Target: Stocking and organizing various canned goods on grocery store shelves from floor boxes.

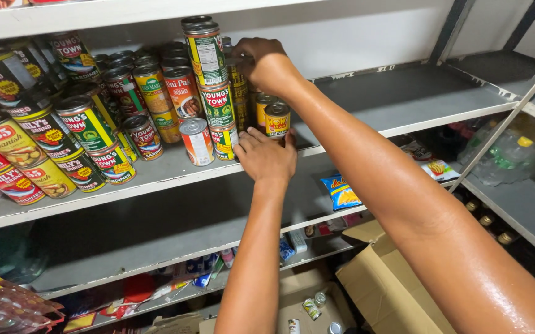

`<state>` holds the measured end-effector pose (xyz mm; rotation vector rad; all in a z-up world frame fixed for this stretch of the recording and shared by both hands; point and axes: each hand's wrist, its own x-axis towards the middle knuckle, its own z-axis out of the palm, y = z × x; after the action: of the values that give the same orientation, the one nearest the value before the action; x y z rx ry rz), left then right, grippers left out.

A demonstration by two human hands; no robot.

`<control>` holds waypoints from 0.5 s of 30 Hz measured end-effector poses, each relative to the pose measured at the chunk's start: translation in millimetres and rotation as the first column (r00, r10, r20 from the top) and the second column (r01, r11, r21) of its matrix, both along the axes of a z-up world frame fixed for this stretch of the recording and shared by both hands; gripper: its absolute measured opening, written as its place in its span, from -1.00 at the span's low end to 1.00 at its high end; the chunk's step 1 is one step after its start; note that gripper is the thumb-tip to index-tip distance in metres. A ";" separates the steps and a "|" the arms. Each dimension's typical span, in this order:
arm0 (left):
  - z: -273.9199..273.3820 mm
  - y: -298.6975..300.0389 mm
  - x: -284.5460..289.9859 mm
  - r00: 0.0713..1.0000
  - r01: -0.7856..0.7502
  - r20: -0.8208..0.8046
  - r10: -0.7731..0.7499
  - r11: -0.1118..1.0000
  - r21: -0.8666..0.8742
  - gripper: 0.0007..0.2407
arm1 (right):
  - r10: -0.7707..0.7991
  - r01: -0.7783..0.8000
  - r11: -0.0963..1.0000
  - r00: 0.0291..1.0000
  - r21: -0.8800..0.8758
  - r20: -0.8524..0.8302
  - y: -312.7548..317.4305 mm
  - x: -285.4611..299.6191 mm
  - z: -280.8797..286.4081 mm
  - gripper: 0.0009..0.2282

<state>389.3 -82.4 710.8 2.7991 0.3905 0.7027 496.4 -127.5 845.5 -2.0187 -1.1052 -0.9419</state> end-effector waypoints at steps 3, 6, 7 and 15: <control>3.2 0.4 -9.5 0.997 -0.007 0.071 0.005 1.000 0.024 -0.20 | 0.008 -0.002 0.994 0.998 0.112 -0.057 -15.7 -13.5 2.2 -0.80; 2.8 6.7 -25.3 0.986 0.074 0.145 -0.081 0.996 0.053 -0.27 | 0.069 0.042 0.955 0.932 0.294 -0.355 -37.0 -59.0 3.8 -0.77; 4.4 8.3 -36.4 0.985 0.074 0.152 -0.082 0.996 0.053 -0.27 | 0.068 0.040 0.955 0.935 0.293 -0.348 -45.9 -72.0 -10.3 -0.77; -59.8 29.7 -126.4 0.660 0.568 0.569 -0.491 0.821 0.050 -0.53 | 0.000 0.229 0.872 0.883 0.433 -0.469 -77.6 -190.1 -125.3 -0.83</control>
<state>262.9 -52.7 651.0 2.2274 -0.4702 1.2205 306.3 -205.1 720.2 -1.7676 -0.4346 -0.6585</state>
